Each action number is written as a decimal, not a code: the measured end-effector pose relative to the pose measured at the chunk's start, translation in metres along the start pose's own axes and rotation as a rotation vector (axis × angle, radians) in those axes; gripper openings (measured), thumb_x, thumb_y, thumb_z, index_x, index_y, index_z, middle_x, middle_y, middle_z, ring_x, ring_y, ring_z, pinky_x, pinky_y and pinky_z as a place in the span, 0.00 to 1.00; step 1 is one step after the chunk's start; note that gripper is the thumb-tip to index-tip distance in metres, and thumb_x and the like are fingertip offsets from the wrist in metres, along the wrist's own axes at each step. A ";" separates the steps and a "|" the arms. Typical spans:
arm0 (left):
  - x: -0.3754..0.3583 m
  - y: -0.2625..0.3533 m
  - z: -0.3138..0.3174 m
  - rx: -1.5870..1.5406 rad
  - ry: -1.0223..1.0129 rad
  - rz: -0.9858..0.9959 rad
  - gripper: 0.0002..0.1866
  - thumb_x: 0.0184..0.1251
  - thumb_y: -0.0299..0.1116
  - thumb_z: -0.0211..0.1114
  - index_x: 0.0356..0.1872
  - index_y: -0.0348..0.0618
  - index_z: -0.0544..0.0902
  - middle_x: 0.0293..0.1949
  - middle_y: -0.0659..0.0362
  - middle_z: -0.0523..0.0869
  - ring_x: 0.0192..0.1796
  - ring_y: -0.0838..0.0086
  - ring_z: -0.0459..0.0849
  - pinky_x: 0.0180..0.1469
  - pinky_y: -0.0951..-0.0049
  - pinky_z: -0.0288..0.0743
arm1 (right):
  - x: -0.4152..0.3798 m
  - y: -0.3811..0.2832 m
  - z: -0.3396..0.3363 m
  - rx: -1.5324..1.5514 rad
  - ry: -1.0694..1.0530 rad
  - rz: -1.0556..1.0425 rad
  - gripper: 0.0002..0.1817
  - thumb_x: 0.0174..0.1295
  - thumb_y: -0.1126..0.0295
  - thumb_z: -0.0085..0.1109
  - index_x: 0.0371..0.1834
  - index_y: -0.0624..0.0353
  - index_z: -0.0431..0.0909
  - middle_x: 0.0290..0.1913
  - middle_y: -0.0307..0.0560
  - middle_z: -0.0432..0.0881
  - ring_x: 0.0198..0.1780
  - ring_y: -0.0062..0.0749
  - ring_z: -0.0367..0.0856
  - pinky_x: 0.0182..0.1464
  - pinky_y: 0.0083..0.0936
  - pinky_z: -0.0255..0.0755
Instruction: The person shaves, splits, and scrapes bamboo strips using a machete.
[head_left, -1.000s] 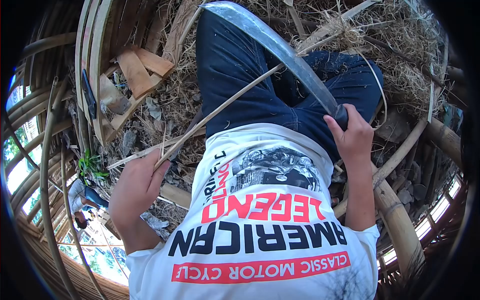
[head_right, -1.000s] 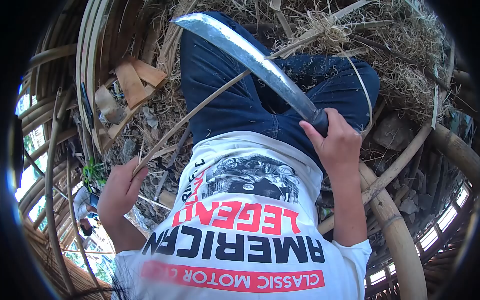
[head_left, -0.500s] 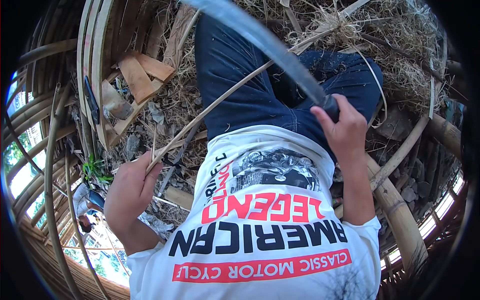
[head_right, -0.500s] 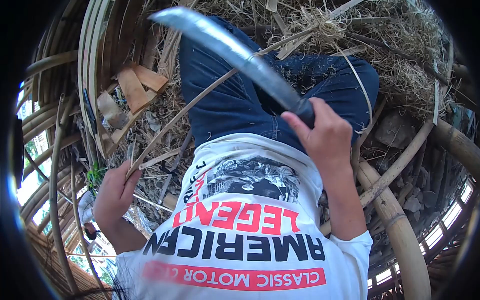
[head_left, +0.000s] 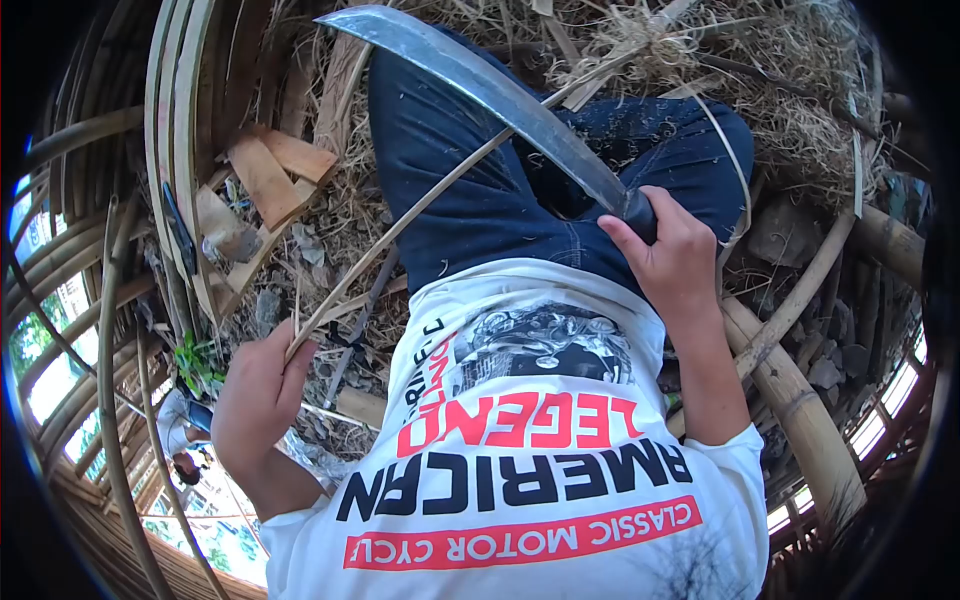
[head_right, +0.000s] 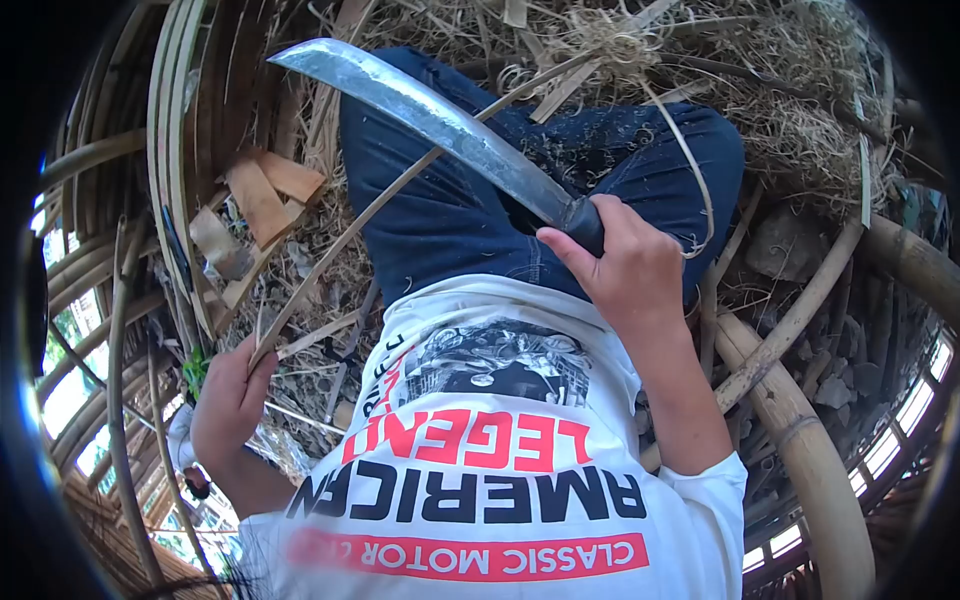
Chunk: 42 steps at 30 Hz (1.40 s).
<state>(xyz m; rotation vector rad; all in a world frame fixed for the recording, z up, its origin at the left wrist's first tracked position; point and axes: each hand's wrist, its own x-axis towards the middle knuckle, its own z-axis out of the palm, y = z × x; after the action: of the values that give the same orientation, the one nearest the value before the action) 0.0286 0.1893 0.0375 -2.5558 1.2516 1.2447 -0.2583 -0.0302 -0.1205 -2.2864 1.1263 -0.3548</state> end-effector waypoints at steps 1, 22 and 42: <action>-0.001 0.000 0.000 -0.018 -0.016 -0.042 0.07 0.71 0.31 0.59 0.36 0.37 0.77 0.21 0.44 0.76 0.28 0.43 0.76 0.33 0.53 0.66 | 0.002 0.006 0.000 -0.023 0.008 0.011 0.26 0.59 0.45 0.69 0.37 0.62 0.80 0.26 0.51 0.83 0.28 0.49 0.85 0.29 0.36 0.77; 0.006 0.007 -0.004 0.021 -0.059 -0.111 0.08 0.71 0.32 0.60 0.35 0.38 0.78 0.21 0.44 0.77 0.28 0.42 0.77 0.34 0.51 0.67 | 0.018 0.067 0.003 -0.123 0.117 0.193 0.28 0.60 0.41 0.66 0.33 0.59 0.77 0.25 0.52 0.83 0.28 0.54 0.84 0.28 0.40 0.77; 0.024 -0.024 0.008 0.031 0.003 -0.124 0.10 0.69 0.33 0.62 0.40 0.37 0.73 0.27 0.41 0.80 0.36 0.41 0.79 0.39 0.50 0.69 | -0.001 0.037 0.008 0.114 0.144 0.193 0.19 0.54 0.62 0.74 0.38 0.64 0.78 0.33 0.55 0.84 0.35 0.54 0.84 0.37 0.40 0.77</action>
<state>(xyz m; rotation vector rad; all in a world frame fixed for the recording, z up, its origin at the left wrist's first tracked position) 0.0477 0.1927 0.0088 -2.5696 1.0859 1.1878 -0.2789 -0.0446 -0.1483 -2.0603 1.3504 -0.5001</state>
